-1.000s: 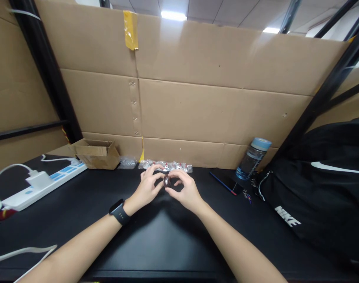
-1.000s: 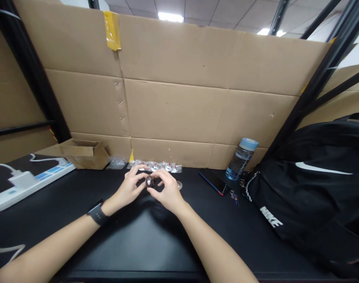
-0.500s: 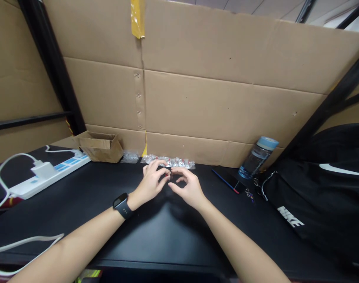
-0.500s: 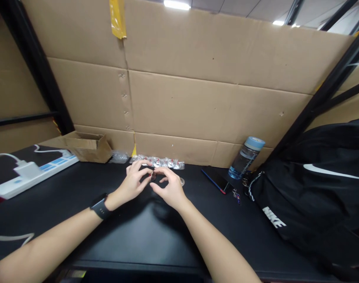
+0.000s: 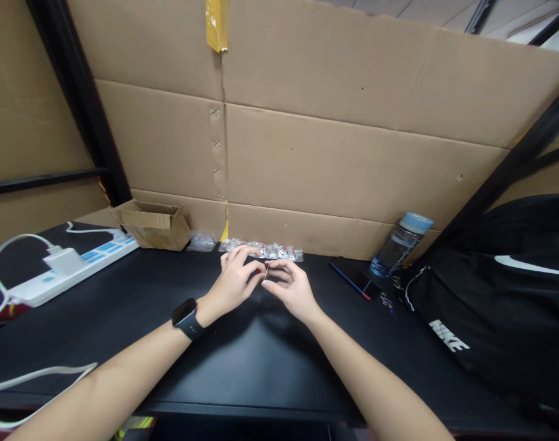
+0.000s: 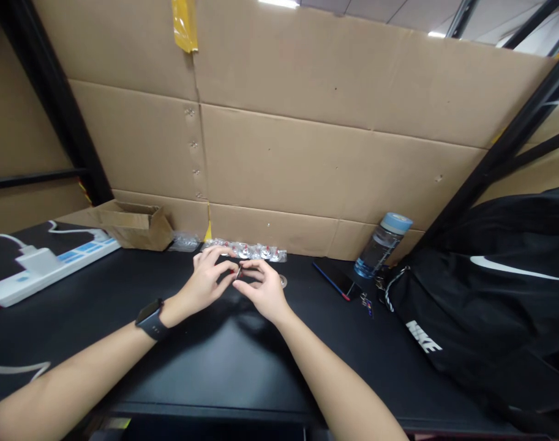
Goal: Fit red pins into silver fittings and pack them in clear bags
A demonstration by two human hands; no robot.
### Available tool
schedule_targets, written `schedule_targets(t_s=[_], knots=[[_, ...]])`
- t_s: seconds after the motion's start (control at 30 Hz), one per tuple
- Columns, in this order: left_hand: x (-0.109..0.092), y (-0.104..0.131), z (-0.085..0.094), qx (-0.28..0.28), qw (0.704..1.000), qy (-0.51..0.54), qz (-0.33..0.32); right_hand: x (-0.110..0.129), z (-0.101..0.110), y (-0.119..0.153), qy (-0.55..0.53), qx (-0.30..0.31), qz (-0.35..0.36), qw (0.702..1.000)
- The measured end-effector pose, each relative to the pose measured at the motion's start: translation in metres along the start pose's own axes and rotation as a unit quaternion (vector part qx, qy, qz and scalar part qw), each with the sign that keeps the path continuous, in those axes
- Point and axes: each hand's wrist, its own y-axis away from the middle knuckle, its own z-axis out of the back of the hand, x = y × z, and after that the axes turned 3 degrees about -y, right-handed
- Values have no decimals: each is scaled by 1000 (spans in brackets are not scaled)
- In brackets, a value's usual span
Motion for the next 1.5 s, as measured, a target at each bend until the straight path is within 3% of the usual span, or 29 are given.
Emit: schedule_targets(t_s=[0.13,0.27,0.43,0.6,0.77,0.93,1.1,1.2,1.3,1.4,1.5], knots=[[1,0,0,-3,1000,-18,-10,0,-3,0,-70,-10,-45,996],[2,-2,2,-12,999,-36,-11,-2,-1,-2,-61,7,-63,996],[4,-2,5,-19,999,-39,-7,-10,8,-8,46,0,-9,999],[5,0,1,15,999,-20,-24,-8,15,-9,143,4,9,990],[6,0,1,68,997,24,-21,1,14,-7,253,32,40,966],[8,0,2,83,995,61,18,1,14,-5,340,34,134,930],[15,3,-8,152,986,62,-5,2,18,-6,391,43,163,905],[26,4,-13,176,982,66,-3,3,23,-5,441,61,150,883],[47,1,-10,155,987,47,24,1,30,-4,476,95,122,866],[75,1,0,133,989,-3,65,-2,37,-6,482,128,98,861],[99,5,6,162,982,-46,84,-5,43,-11,461,158,96,868]])
